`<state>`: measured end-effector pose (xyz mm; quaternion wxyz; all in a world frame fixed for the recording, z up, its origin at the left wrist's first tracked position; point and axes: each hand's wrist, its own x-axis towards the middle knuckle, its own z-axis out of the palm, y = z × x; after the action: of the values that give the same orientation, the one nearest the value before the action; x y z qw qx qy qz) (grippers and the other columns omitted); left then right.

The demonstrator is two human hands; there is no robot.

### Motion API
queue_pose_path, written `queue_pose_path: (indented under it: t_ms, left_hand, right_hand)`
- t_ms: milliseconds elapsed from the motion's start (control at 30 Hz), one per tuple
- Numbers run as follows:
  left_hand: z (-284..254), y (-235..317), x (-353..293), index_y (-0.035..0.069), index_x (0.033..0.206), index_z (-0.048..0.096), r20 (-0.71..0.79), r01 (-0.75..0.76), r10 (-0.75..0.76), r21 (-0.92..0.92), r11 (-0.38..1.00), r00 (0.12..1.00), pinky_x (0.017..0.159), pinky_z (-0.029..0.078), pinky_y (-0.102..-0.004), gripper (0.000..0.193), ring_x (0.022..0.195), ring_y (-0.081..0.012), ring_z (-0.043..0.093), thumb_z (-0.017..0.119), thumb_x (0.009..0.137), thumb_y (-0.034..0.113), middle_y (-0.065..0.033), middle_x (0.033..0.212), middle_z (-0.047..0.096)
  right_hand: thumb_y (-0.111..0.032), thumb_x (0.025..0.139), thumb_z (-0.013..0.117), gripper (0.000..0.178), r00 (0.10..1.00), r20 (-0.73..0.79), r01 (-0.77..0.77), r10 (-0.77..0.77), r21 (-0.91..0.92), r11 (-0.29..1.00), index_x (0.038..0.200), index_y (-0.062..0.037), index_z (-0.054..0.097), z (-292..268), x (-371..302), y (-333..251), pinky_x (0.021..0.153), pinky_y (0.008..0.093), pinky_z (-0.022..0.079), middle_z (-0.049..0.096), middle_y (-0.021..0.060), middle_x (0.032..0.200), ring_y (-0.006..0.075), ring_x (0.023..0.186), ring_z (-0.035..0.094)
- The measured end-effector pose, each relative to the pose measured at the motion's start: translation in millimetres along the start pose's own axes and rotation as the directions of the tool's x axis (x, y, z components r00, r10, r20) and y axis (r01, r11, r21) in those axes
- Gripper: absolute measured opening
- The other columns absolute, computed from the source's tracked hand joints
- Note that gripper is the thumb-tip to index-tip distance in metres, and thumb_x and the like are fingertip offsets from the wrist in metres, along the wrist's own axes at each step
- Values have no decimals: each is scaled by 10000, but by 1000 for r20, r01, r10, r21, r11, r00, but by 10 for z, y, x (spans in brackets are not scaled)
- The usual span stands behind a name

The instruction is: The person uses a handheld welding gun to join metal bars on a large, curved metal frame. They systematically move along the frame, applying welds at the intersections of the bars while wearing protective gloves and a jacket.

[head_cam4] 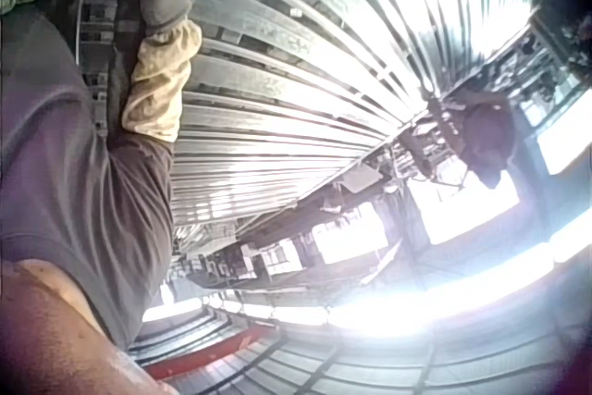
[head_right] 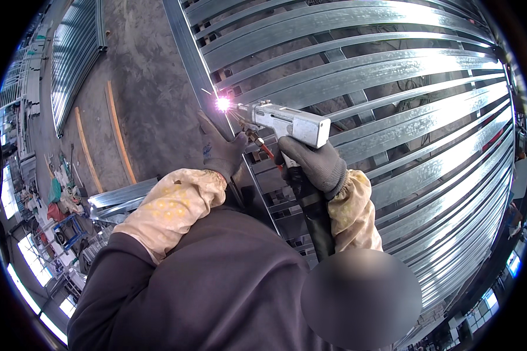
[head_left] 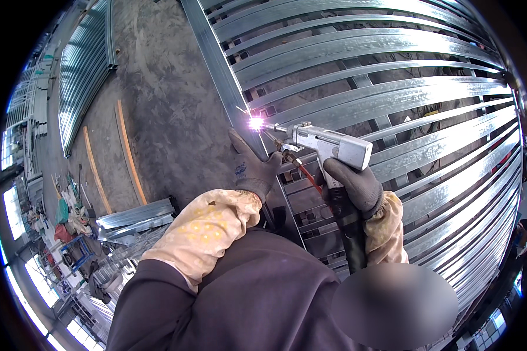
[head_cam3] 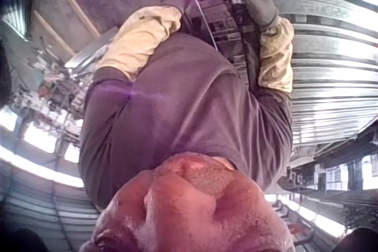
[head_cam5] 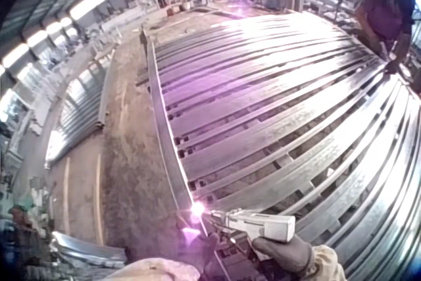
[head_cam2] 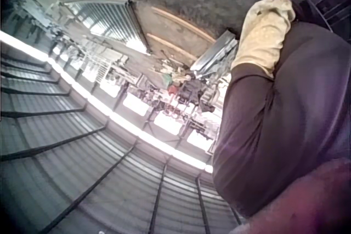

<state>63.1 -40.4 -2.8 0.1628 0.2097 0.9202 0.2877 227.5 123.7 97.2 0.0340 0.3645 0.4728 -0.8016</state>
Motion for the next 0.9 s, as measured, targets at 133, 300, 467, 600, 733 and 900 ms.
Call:
queue_pose_path:
  t_ms: [133,300,467,600,733,900]
  left_hand:
    - [28,-71,18,-86,1551,2,50,37,-33,-80,996,998,1139,361,-452,1219,1346,-461,408,765,685,305,-348,1463,340]
    - [-14,-11,12,-89,1552,-6,66,47,-44,-48,998,997,1151,345,-461,1243,1366,-459,380,764,679,347,-343,1491,299]
    - [-40,23,13,-92,1552,-5,73,47,-43,-57,997,996,1151,345,-458,1237,1366,-452,382,765,684,338,-340,1485,303]
    - [-9,23,-6,-60,1555,32,9,13,-13,-31,999,1000,1104,405,-446,1150,1311,-446,464,771,704,166,-336,1437,380]
    - [17,-35,-3,-45,1560,6,-1,-17,17,-11,1000,1000,1086,425,-436,1156,1293,-427,490,765,714,170,-321,1433,391]
    - [75,-150,19,-90,1553,8,75,58,-50,-107,993,996,1141,355,-462,1263,1344,-467,398,770,665,386,-345,1469,324]
  right_hand:
    - [-240,985,621,240,1000,-5,1,-1,-15,1000,998,-4,663,10,-12,-11,549,252,505,684,44,779,101,622,636]
    - [-229,984,607,233,1000,2,11,-11,-19,1000,979,-3,664,51,-30,-67,545,254,503,675,42,761,102,607,627]
    - [-220,982,602,229,1000,0,24,-24,-32,999,960,-2,670,33,-30,-40,544,252,498,671,38,757,101,607,625]
    - [-219,979,603,229,1000,7,30,-29,-36,999,948,-5,678,25,-27,-26,551,251,497,671,36,755,98,607,622]
    - [-222,976,606,239,999,8,40,-40,-63,997,923,-4,688,21,-25,-24,567,251,498,671,36,754,97,613,621]
    - [-221,975,603,241,1000,-5,7,-7,-63,998,921,-5,696,31,-52,-43,581,251,498,673,33,761,94,634,625]
